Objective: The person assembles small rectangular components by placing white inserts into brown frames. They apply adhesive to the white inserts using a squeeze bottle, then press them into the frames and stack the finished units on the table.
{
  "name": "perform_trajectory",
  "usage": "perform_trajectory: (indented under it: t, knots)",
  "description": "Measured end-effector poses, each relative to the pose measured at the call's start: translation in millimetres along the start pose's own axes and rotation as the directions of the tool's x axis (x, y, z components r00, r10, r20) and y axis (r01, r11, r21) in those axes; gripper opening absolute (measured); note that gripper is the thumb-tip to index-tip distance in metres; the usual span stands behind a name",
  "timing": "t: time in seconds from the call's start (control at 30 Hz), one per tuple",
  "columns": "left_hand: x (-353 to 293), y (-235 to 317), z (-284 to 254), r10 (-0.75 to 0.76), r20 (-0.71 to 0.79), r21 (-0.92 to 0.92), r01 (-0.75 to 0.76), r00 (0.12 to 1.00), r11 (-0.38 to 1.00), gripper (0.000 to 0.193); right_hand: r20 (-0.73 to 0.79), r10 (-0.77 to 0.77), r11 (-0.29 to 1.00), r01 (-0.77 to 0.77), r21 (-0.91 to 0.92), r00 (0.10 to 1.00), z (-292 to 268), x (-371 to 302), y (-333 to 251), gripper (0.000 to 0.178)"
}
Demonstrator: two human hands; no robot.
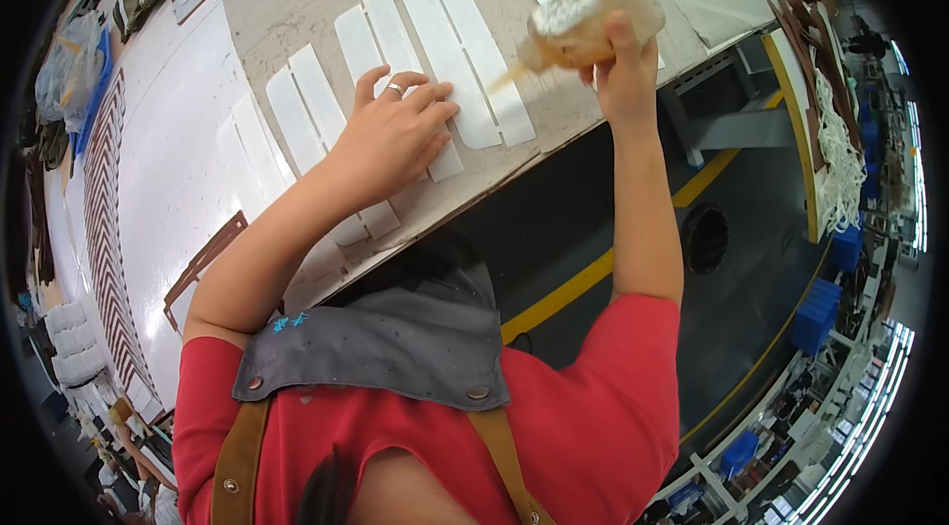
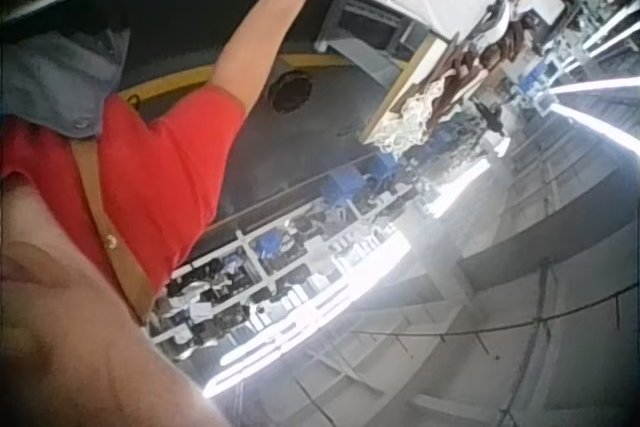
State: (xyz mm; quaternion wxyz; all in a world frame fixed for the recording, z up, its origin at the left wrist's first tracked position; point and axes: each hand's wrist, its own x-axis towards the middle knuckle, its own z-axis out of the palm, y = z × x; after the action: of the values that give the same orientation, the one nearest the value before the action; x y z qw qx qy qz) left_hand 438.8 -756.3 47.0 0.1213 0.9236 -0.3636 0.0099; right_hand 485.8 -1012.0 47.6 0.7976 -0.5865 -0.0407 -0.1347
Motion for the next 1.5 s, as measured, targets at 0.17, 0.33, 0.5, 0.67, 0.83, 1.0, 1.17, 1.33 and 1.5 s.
perform_trajectory:
  t: [0.17,0.33,0.5,0.67,0.83,1.0,1.17,1.33,1.5]
  knots:
    - [-0.3,-2.2,2.6,-0.004,-0.008,-0.020,0.003,1.000,1.000,0.025,0.207,-0.216,0.934,0.264,-0.242,0.954,37.8,57.6,6.0,0.041]
    - [-1.2,-1.2,1.6,-0.001,-0.024,-0.012,0.000,1.000,1.000,0.025,0.292,-0.234,0.905,0.318,-0.283,0.927,61.1,97.7,26.7,0.035]
    - [-2.1,-1.2,2.0,0.000,-0.039,-0.030,-0.002,0.999,1.000,0.026,0.161,-0.239,0.910,0.279,-0.307,0.958,71.3,105.4,43.7,0.045]
    - [-2.3,-1.5,2.3,0.001,-0.054,-0.046,-0.004,0.999,0.999,0.027,0.223,-0.139,0.912,0.213,-0.352,0.965,55.1,107.6,38.9,0.052]
    - [-1.8,-1.0,3.8,0.004,-0.059,-0.024,-0.005,0.998,1.000,0.026,0.132,-0.160,0.928,0.195,-0.318,0.978,41.5,81.7,32.4,0.044]
    - [-1.9,-0.4,4.1,0.009,-0.059,-0.014,-0.010,0.998,1.000,0.026,0.152,-0.060,0.940,0.107,-0.323,0.987,24.2,51.0,14.8,0.043]
    - [-1.3,1.0,3.3,-0.001,-0.042,-0.016,0.000,0.999,1.000,0.026,0.147,0.001,0.951,0.044,-0.305,0.989,8.2,17.0,-1.9,0.045]
    - [-1.3,0.9,5.9,0.004,-0.049,0.008,-0.004,0.999,1.000,0.027,0.166,-0.025,0.956,0.072,-0.283,0.986,-11.3,-18.1,-18.0,0.059]
    - [-0.5,2.0,5.8,0.004,-0.043,0.022,-0.003,0.999,1.000,0.027,0.239,-0.212,0.900,0.285,-0.331,0.948,-21.5,-44.8,-29.5,0.072]
